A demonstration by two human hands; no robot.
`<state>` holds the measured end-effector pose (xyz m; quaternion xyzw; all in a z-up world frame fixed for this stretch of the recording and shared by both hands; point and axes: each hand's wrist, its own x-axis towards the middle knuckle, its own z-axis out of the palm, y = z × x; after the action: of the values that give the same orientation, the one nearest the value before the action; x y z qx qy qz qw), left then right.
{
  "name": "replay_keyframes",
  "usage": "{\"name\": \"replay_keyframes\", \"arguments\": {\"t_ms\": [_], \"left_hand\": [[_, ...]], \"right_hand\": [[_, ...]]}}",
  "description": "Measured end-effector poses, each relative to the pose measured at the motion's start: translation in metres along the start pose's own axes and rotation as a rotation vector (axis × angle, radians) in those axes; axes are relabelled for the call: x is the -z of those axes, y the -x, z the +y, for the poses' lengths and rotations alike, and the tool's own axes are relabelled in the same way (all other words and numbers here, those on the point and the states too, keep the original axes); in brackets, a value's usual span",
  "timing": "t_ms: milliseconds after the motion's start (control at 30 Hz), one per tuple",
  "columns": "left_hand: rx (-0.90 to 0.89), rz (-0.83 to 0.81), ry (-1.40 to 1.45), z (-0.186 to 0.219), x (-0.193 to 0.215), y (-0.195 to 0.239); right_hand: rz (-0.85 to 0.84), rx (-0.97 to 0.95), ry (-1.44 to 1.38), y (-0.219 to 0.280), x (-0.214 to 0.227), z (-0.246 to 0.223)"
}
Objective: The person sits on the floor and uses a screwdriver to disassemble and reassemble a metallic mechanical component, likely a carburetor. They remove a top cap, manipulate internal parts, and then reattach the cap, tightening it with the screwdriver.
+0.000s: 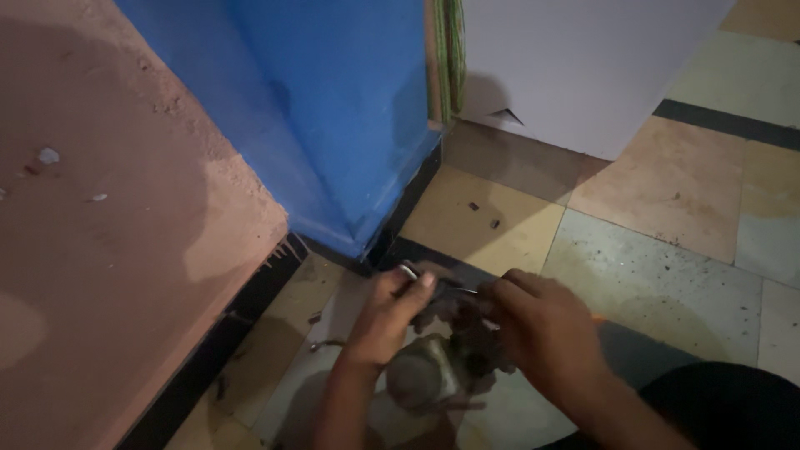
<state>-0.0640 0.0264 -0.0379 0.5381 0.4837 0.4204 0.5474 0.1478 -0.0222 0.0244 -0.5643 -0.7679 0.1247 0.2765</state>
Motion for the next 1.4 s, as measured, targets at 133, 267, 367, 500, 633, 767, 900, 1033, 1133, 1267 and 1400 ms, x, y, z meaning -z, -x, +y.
{"name": "replay_keyframes", "arguments": {"t_ms": [133,267,367,500,633,767,900,1033,1133,1267,1400], "left_hand": [[-0.035,-0.173,0.041,0.013,0.000,0.002],[-0.076,-0.184,0.054,0.018,-0.001,0.003],[-0.074,-0.210,0.113,0.014,-0.002,0.002],[-0.156,-0.204,0.098,0.008,0.000,0.000],[0.037,-0.191,0.092,0.002,-0.003,0.000],[0.071,-0.202,0.146,-0.001,-0.007,-0.001],[0.052,-0.238,0.119,0.001,-0.011,0.001],[0.225,-0.116,0.055,0.008,-0.015,0.004],[0.016,-0.237,0.140,0.013,-0.020,0.005],[0.081,-0.240,0.169,0.018,-0.022,0.006],[0.101,-0.273,0.200,0.020,-0.024,0.006]], "right_hand": [[0.094,0.225,0.230,-0.003,0.008,0.005],[0.151,0.326,0.343,-0.005,0.014,0.007],[0.183,0.409,0.357,-0.005,0.018,0.007],[0.063,0.313,0.191,-0.005,0.019,0.003],[0.029,0.104,0.088,-0.001,0.024,-0.011],[0.091,0.049,0.092,0.004,0.028,-0.024],[-0.112,-0.232,-0.010,0.005,0.024,-0.024],[-0.123,-0.335,-0.184,0.006,0.015,-0.020],[-0.187,-0.432,-0.345,0.006,0.012,-0.010],[-0.334,-0.655,-0.785,0.004,0.008,0.007],[-0.424,-0.863,-1.241,0.006,-0.001,0.022]]}}
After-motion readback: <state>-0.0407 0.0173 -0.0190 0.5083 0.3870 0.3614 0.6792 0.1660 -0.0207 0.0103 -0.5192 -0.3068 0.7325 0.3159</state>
